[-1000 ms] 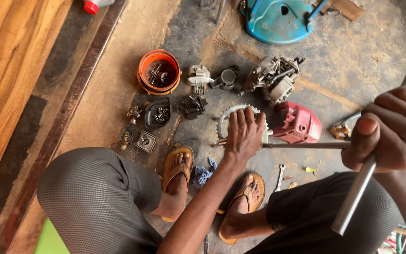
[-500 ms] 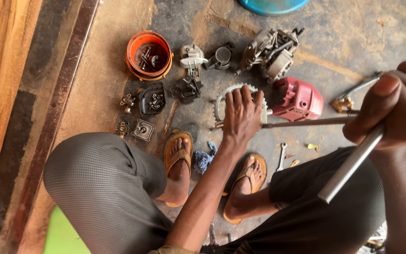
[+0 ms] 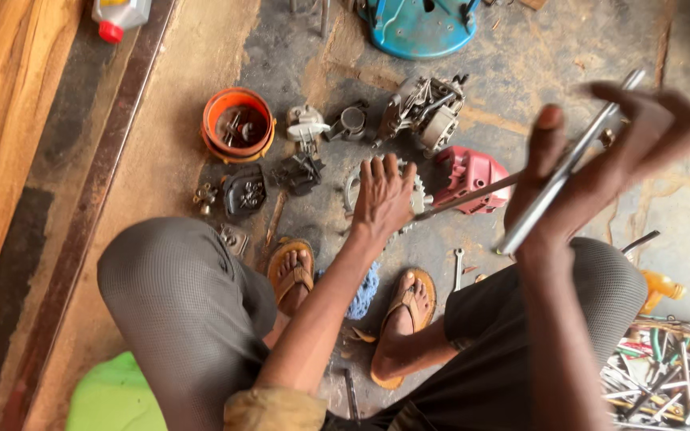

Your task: The person is repairing a small engine. They use a T-handle wrench to loosen and remove a bolt from the engine casing, then use a rag to wipe the inside of the casing and a separate metal part.

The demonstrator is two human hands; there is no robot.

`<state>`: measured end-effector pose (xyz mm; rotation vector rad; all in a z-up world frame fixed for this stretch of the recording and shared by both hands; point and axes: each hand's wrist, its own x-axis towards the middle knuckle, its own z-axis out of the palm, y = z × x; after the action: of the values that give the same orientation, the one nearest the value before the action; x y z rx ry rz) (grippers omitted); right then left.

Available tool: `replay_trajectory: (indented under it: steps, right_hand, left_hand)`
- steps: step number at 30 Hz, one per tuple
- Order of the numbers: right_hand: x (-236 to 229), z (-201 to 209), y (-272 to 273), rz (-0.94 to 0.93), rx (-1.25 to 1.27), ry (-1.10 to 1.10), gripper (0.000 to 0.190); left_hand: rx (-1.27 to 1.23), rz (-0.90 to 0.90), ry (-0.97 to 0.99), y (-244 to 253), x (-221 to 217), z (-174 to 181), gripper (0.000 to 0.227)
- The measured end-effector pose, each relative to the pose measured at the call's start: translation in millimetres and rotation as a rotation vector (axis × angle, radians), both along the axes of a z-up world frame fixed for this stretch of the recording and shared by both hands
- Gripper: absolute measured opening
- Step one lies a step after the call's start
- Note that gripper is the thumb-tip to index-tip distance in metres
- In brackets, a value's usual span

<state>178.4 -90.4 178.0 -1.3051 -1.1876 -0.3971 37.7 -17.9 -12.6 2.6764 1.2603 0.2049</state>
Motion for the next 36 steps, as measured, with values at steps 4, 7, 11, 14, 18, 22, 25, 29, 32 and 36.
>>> replay_trajectory:
  steps: [4, 7, 11, 14, 18, 22, 25, 29, 32, 36]
  right_hand:
    - [-26.4, -5.9, -16.8, 0.176, 0.094, 0.630, 0.026]
    - [-24.5, 4.5, -19.7, 0.280, 0.045, 0.763, 0.028]
    - [-24.3, 15.4, -15.1, 0.366, 0.047, 0.758, 0.034]
    - [-32.3, 12.9, -18.5, 0.373, 0.022, 0.760, 0.035]
    - [-43.1, 4.8, -30.7, 0.257, -0.051, 0.695, 0.034]
    - [-45.4, 8.7, -41.2, 0.262, 0.028, 0.887, 0.033]
    - [-36.9, 17.3, -50.7, 0.311, 0.122, 1.069, 0.034]
    - [-29.9, 8.9, -60.0, 0.220, 0.028, 0.767, 0.040]
    - [-26.2, -0.3, -50.4, 0.295, 0.017, 0.742, 0.047]
    - [-25.3, 3.0, -39.9, 0.319, 0.032, 0.691, 0.050]
  left_hand:
    - [-0.031, -0.001, 0.078, 2.9, 0.4, -3.3, 0.086]
    - [-0.028, 0.004, 0.051, 3.9, 0.1, -1.4, 0.094]
    - [-0.059, 0.046, -0.015, 4.9, -0.3, 4.5, 0.099]
    - [-0.090, 0.052, 0.043, 2.7, 0.4, 3.7, 0.091]
    - [-0.010, 0.107, 0.033, 2.1, 4.8, -6.5, 0.086]
    - [-0.042, 0.096, 0.055, -1.2, 8.0, -19.9, 0.068]
    - [0.116, 0.114, -0.045, -0.1, 10.1, -24.6, 0.059]
    - [0.189, 0.052, -0.068, -7.2, 4.4, -23.5, 0.055]
    - [0.028, -0.060, 0.011, -3.8, 0.4, -13.7, 0.040]
    - [0.069, -0.142, 0.023, -0.1, -2.1, -7.5, 0.044]
